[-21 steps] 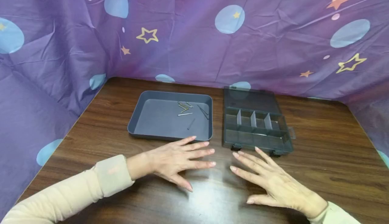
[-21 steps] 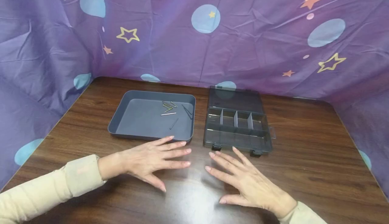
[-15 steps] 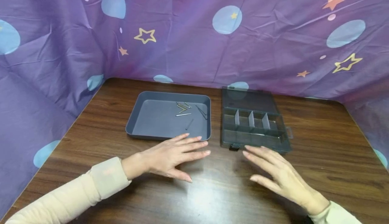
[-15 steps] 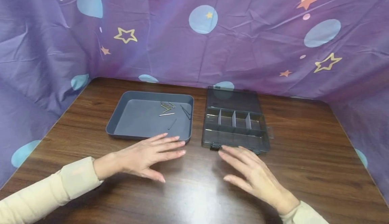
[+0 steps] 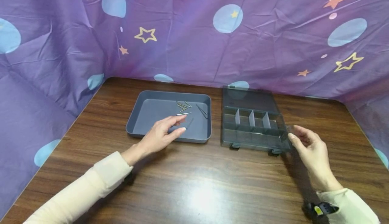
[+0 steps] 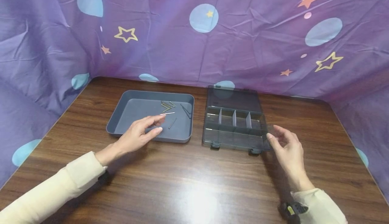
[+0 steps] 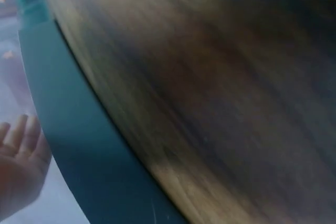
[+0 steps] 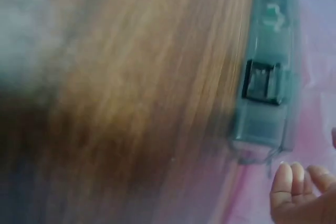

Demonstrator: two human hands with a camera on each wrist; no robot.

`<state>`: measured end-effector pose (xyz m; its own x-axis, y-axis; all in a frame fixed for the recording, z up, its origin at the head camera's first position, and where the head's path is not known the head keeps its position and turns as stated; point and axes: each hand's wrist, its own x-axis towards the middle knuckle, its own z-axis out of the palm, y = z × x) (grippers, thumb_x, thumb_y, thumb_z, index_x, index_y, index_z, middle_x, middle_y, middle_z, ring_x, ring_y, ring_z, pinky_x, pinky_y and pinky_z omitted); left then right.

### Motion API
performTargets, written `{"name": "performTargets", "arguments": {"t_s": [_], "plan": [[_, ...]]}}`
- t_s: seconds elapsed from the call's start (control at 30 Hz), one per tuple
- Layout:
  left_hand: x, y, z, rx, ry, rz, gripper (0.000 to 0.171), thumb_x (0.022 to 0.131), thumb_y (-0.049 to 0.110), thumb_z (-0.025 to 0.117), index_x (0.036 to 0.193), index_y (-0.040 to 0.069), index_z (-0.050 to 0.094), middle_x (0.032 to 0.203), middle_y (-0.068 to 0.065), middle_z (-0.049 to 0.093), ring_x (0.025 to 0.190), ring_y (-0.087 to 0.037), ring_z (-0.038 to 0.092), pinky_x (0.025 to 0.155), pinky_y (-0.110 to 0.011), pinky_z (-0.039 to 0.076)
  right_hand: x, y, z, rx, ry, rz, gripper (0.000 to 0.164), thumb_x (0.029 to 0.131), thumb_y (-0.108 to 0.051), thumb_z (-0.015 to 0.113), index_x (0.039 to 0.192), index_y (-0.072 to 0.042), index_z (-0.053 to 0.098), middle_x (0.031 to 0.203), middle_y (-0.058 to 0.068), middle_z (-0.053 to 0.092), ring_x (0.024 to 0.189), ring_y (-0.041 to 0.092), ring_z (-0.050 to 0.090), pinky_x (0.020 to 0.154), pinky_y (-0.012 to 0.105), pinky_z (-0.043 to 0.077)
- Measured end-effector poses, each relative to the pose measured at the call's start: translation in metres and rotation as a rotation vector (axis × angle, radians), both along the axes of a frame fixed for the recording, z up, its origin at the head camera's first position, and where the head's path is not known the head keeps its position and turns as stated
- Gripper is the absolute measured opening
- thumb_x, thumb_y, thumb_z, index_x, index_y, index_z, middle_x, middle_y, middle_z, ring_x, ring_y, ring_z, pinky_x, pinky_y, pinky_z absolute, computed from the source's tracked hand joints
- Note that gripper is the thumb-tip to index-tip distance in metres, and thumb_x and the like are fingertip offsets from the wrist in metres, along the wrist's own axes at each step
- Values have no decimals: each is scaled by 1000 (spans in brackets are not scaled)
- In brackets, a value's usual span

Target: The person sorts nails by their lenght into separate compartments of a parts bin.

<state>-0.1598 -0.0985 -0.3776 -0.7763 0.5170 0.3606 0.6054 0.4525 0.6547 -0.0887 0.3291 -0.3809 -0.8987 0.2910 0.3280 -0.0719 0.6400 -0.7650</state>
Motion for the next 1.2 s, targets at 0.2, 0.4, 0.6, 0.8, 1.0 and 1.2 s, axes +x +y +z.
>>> {"name": "performTargets", "arguments": {"t_s": [0.2,0.4,0.6,0.8,1.0,1.2], "plan": [[-13,8,2,41,-187,248,33,86,23,68,112,2,65,100,-12,71,83,-20,67,74,-30,55,-10,16,-9,-366,-116,45,24,89,-12,64,111,-21,58,82,-18,55,72,-7,52,58,9,47],[-22,19,3,21,-363,320,34,83,23,72,108,1,65,98,-13,71,87,-23,68,75,-31,54,-14,23,-14,-469,-199,61,22,88,-16,65,104,-28,56,77,-17,52,68,-6,50,55,11,44],[-29,28,0,-46,-418,331,32,80,22,74,104,4,67,92,-10,72,84,-21,66,74,-29,51,-19,23,-16,-529,-214,84,22,88,-13,66,101,-26,55,73,-17,51,64,-6,48,54,14,44],[-35,32,0,-136,-438,300,29,79,20,75,101,2,67,89,-9,73,83,-21,66,81,-31,49,-22,22,-16,-565,-231,83,22,88,-12,65,101,-25,53,72,-16,48,59,-5,45,52,14,43],[-40,35,-1,-241,-440,313,27,78,23,76,98,5,69,91,-6,73,88,-19,67,91,-35,47,-23,22,-16,-582,-263,97,23,89,-13,64,105,-21,51,72,-15,48,59,-3,45,51,13,41],[-44,37,-5,-314,-378,313,22,78,24,76,93,9,71,89,-3,73,87,-18,66,87,-33,48,-23,21,-16,-585,-260,95,23,89,-12,64,106,-19,50,73,-16,49,60,-4,45,50,13,40]]}}
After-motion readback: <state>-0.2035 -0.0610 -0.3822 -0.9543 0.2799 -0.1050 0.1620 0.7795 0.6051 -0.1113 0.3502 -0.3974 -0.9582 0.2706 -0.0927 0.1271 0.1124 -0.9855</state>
